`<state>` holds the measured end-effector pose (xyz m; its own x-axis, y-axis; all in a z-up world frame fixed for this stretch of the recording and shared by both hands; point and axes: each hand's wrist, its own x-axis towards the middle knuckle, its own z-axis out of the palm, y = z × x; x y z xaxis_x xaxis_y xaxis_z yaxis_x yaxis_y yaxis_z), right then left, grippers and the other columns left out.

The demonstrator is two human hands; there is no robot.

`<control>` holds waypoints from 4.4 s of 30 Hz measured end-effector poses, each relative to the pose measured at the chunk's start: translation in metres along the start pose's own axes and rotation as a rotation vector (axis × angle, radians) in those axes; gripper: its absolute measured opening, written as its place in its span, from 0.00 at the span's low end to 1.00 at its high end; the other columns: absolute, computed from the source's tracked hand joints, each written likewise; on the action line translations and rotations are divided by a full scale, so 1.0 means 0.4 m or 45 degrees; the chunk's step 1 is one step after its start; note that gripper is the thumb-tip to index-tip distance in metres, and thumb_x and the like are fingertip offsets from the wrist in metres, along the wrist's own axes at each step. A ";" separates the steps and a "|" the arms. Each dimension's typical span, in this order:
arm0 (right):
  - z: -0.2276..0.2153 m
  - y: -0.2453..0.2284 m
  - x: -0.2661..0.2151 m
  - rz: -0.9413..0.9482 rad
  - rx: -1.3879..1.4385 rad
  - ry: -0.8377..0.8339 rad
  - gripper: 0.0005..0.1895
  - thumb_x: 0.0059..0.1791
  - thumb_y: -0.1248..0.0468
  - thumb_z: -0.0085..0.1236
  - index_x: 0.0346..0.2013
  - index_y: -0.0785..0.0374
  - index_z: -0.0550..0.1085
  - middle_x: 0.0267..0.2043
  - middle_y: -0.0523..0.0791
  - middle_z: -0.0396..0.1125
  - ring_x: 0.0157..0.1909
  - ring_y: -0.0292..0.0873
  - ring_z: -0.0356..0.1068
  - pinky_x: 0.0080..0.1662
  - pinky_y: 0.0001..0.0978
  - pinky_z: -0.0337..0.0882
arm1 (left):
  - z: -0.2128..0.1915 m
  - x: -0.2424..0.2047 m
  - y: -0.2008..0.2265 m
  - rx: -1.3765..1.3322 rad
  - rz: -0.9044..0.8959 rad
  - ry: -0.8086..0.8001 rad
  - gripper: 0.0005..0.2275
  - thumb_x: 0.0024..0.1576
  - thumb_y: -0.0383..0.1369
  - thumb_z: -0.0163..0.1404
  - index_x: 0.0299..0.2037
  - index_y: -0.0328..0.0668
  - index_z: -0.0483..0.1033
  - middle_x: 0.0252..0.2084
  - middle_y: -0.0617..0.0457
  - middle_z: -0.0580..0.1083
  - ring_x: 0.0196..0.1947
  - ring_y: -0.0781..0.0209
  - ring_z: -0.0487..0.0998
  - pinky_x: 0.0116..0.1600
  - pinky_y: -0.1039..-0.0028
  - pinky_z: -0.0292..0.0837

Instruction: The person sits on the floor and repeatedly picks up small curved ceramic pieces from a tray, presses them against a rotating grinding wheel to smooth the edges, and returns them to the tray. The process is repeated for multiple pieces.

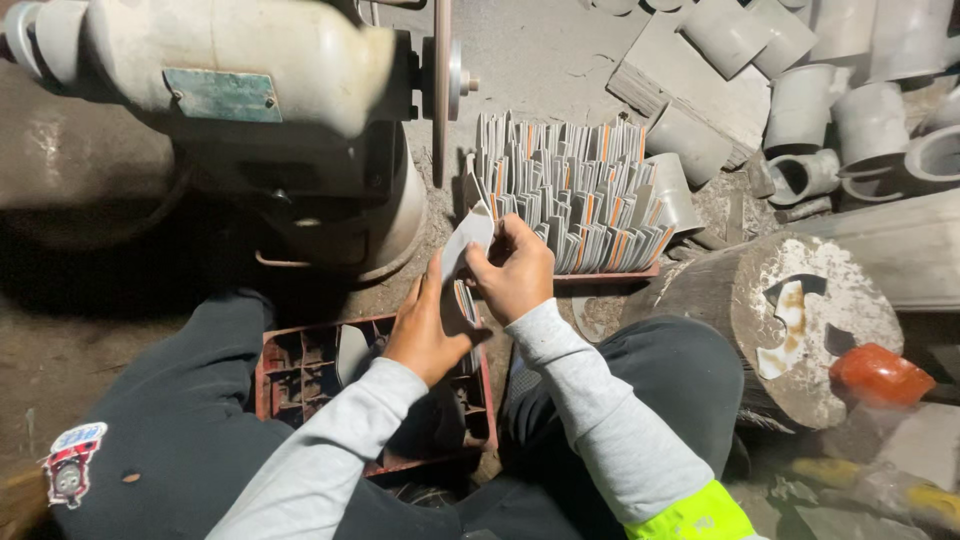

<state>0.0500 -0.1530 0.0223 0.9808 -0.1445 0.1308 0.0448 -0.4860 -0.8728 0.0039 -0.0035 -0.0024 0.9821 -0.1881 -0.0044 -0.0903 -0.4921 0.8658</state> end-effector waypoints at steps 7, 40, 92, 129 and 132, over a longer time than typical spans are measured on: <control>-0.009 0.004 0.088 -0.031 0.263 -0.333 0.20 0.52 0.68 0.49 0.59 0.66 0.73 0.43 0.50 0.72 0.41 0.40 0.70 0.45 0.30 0.70 | -0.074 0.099 -0.042 -1.069 -0.176 -0.389 0.34 0.49 0.25 0.61 0.68 0.30 0.62 0.57 0.49 0.72 0.52 0.63 0.78 0.54 0.75 0.77; -0.096 0.048 0.012 0.070 0.489 -0.887 0.25 0.49 0.78 0.47 0.63 0.73 0.68 0.57 0.47 0.71 0.59 0.39 0.70 0.63 0.32 0.68 | -0.136 -0.062 -0.042 0.203 0.007 -0.089 0.48 0.43 0.30 0.66 0.73 0.37 0.45 0.66 0.33 0.60 0.63 0.34 0.67 0.65 0.60 0.65; 0.082 0.033 -0.270 -0.351 -0.457 -0.570 0.19 0.50 0.65 0.54 0.55 0.64 0.65 0.43 0.58 0.71 0.46 0.61 0.73 0.46 0.49 0.72 | 0.073 -0.070 -0.243 -0.947 -1.029 0.092 0.35 0.58 0.47 0.51 0.71 0.38 0.54 0.59 0.43 0.72 0.48 0.46 0.75 0.45 0.53 0.78; 0.160 0.201 -0.229 -0.273 -0.782 -0.606 0.32 0.33 0.65 0.72 0.49 0.66 0.71 0.40 0.57 0.73 0.44 0.64 0.72 0.45 0.53 0.71 | 0.160 -0.017 -0.388 -0.215 -0.138 0.452 0.35 0.64 0.42 0.60 0.70 0.25 0.53 0.60 0.20 0.65 0.56 0.23 0.67 0.58 0.46 0.64; 0.192 0.286 -0.242 -0.020 -0.874 -0.540 0.24 0.37 0.60 0.74 0.41 0.63 0.72 0.38 0.55 0.74 0.44 0.63 0.73 0.45 0.53 0.71 | 0.116 0.006 -0.396 -0.190 -0.085 0.570 0.33 0.63 0.44 0.58 0.69 0.28 0.56 0.57 0.24 0.69 0.56 0.30 0.71 0.60 0.51 0.67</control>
<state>-0.0252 -0.1285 -0.1263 0.9757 0.1391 -0.1691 0.0678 -0.9262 -0.3708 0.0129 0.0345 -0.1628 0.9624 0.2410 0.1253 -0.0322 -0.3567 0.9337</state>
